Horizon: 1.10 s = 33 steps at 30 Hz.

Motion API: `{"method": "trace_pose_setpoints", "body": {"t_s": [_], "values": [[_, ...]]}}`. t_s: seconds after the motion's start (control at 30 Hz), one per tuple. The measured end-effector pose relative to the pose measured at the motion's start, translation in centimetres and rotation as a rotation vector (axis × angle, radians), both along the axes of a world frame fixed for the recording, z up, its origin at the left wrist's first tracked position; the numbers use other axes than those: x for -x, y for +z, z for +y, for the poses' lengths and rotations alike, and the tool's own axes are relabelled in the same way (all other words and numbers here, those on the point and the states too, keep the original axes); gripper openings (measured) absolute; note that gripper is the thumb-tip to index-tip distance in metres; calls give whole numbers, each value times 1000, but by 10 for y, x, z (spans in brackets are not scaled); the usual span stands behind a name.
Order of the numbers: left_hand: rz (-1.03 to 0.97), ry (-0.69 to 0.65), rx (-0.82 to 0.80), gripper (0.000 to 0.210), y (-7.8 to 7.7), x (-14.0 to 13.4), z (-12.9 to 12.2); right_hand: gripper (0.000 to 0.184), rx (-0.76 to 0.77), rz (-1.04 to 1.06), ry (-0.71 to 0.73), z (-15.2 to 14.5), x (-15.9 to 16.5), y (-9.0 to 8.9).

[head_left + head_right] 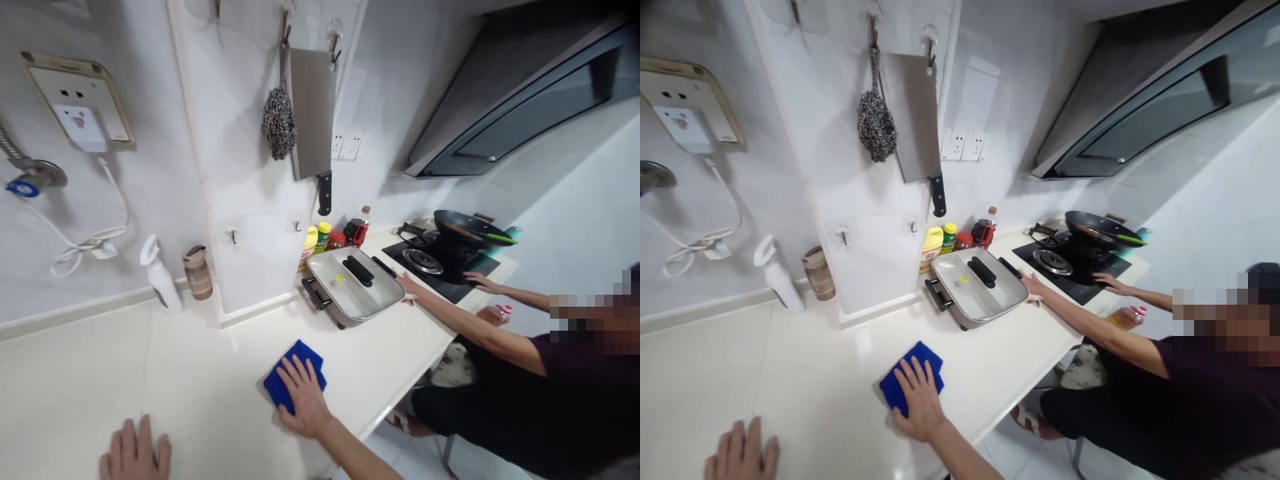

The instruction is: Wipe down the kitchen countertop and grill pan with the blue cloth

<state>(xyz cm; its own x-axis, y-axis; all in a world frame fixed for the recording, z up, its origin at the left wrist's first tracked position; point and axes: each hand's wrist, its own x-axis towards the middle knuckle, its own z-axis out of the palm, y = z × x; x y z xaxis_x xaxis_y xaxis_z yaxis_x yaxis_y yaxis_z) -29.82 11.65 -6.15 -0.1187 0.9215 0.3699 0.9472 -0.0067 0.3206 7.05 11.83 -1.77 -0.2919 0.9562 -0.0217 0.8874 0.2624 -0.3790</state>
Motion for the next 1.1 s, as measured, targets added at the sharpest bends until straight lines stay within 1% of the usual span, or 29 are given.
{"method": "trace_pose_setpoints", "body": {"t_s": [0.07, 0.13, 0.23, 0.3, 0.37, 0.43, 0.5, 0.57, 0.63, 0.73, 0.83, 0.97, 1.03, 1.1], "values": [[-5, -1, 2, 66, 3, -2, 0, 79, -49, -97, -95, -15, -29, -12], [2, -7, -28, 66, 7, -4, -1, 76, -93, -185, -194, -28, -58, -19], [41, -11, -63, 66, 14, -7, -4, 70, -116, -238, -329, -44, -104, -22], [73, -4, -52, 68, 17, -9, -5, 67, -121, -260, -417, -54, -137, -24], [96, 5, -40, 68, 20, -9, -6, 65, -125, -325, -539, -63, -167, -29], [112, 8, -46, 67, 21, -9, -7, 65, -121, -364, -615, -70, -188, -37], [120, 7, -57, 66, 21, -9, -7, 66, -126, -400, -650, -77, -197, -45], [120, 8, -59, 66, 20, -9, -8, 67, -146, -443, -675, -83, -192, -52], [118, 9, -56, 65, 20, -9, -8, 68, -173, -478, -687, -91, -177, -56], [116, 14, -70, 62, 18, -10, -9, 69, -196, -489, -617, -104, -146, -57], [109, 14, -81, 60, 18, -10, -9, 68, -199, -475, -555, -115, -112, -54], [85, 1, -87, 59, 22, -11, -10, 70, -144, -418, -478, -121, -61, -42], [70, -2, -88, 59, 25, -12, -10, 74, -74, -370, -395, -119, -30, -32], [55, -7, -81, 60, 28, -13, -10, 79, 3, -298, -258, -115, 2, -18]]}}
